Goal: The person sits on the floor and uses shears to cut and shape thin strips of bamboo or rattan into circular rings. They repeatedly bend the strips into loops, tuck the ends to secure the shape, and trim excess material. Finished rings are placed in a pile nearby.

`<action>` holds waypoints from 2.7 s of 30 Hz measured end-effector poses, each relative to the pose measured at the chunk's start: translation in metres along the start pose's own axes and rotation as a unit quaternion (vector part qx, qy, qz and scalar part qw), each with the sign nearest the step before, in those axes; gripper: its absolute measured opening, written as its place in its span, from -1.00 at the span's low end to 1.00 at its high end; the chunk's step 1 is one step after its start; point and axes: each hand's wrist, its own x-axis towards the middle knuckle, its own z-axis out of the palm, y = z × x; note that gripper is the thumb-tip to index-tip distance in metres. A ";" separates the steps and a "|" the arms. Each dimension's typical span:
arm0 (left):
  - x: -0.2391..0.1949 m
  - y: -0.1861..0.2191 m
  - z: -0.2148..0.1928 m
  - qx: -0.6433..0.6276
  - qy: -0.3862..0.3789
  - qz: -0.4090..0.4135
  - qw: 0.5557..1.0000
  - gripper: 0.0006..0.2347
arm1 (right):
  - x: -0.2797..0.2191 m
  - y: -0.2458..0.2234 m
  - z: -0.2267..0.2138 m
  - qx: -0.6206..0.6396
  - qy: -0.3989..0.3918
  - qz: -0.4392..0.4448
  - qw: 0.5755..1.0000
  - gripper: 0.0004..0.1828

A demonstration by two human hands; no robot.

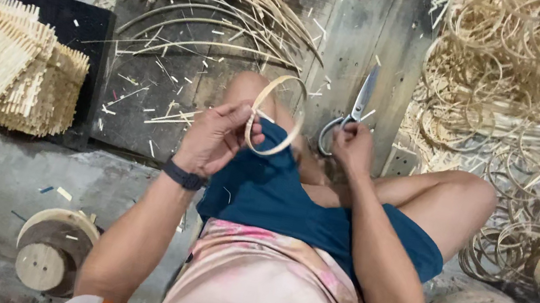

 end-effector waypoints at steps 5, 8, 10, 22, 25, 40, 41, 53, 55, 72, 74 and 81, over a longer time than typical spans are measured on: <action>0.001 -0.010 0.004 -0.057 -0.043 -0.019 0.997 -0.75 | 0.009 0.062 0.032 -0.144 0.010 -0.005 0.990 -0.29; 0.000 -0.014 0.006 -0.037 -0.030 -0.013 0.999 -0.79 | 0.018 0.069 0.036 -0.128 0.017 0.063 0.990 -0.26; 0.001 -0.013 0.008 -0.014 -0.018 0.009 1.000 -0.83 | 0.027 0.060 0.025 -0.107 -0.032 0.097 0.989 -0.33; 0.015 -0.011 0.014 -0.022 -0.019 0.125 0.992 -0.90 | -0.107 -0.068 -0.076 0.021 -0.131 -0.127 0.983 -0.57; 0.017 -0.020 0.015 -0.015 -0.021 0.114 0.993 -0.90 | -0.114 -0.078 -0.079 -0.002 -0.092 -0.288 0.953 -0.53; 0.018 -0.039 0.020 0.005 -0.017 0.096 0.995 -0.91 | -0.121 -0.053 -0.064 -0.021 -0.081 -0.279 0.957 -0.61; 0.019 -0.040 0.021 0.017 -0.010 0.098 0.995 -0.90 | -0.120 -0.047 -0.062 -0.026 -0.087 -0.262 0.961 -0.62; 0.012 -0.012 0.009 -0.163 -0.091 -0.003 0.982 -0.84 | 0.015 0.044 0.001 -0.109 -0.001 -0.033 0.993 -0.47; 0.010 -0.007 0.011 -0.128 -0.062 -0.025 0.990 -0.83 | 0.019 0.037 -0.001 -0.077 -0.038 -0.013 0.996 -0.56; 0.036 -0.029 0.069 0.160 -0.065 -0.212 0.962 -0.48 | -0.087 -0.166 -0.096 0.011 -0.072 -0.530 0.845 -0.70; 0.041 -0.031 0.082 0.183 -0.086 -0.276 0.939 -0.34 | -0.087 -0.169 -0.097 -0.033 -0.039 -0.561 0.827 -0.70; 0.032 -0.046 0.100 0.152 -0.009 -0.222 0.963 -0.40 | -0.086 -0.165 -0.095 -0.066 -0.010 -0.544 0.836 -0.73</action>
